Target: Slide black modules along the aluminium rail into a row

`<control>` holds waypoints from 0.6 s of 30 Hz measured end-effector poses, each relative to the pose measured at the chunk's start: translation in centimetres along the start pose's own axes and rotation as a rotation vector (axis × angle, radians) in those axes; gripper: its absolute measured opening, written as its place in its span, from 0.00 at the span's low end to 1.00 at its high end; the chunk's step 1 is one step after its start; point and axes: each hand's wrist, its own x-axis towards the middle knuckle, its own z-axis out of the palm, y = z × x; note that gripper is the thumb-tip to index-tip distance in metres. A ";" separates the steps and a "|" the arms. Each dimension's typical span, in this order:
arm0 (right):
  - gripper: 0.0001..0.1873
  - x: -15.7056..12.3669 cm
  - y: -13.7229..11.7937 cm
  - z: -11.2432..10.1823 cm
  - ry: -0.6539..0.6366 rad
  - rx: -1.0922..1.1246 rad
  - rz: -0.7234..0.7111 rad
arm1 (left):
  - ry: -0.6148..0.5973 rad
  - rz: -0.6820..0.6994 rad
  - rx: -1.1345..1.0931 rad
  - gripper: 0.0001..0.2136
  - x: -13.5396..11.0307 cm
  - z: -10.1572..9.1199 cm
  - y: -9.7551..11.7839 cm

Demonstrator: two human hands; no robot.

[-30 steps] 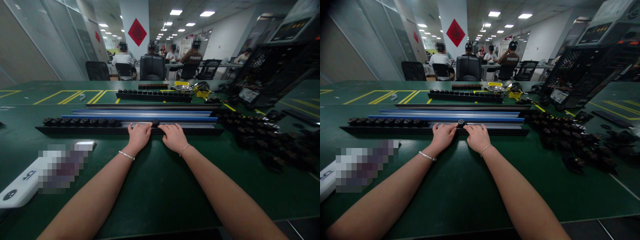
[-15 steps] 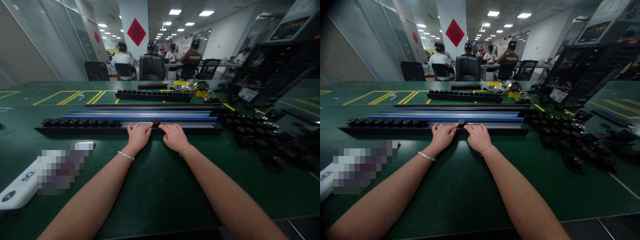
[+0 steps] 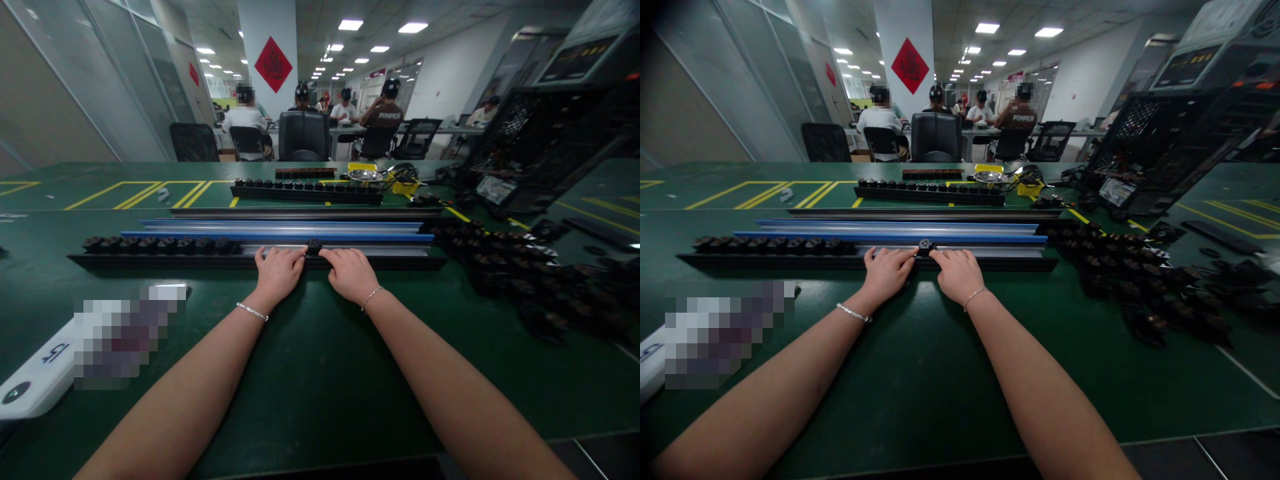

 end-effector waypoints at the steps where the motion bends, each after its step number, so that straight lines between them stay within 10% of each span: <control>1: 0.25 0.0 0.0 -0.1 -0.001 -0.004 -0.003 | 0.000 0.004 0.004 0.18 0.0 0.0 0.0; 18: 0.26 0.3 0.4 -0.2 -0.037 0.019 0.010 | -0.004 0.006 0.016 0.19 0.0 0.0 0.0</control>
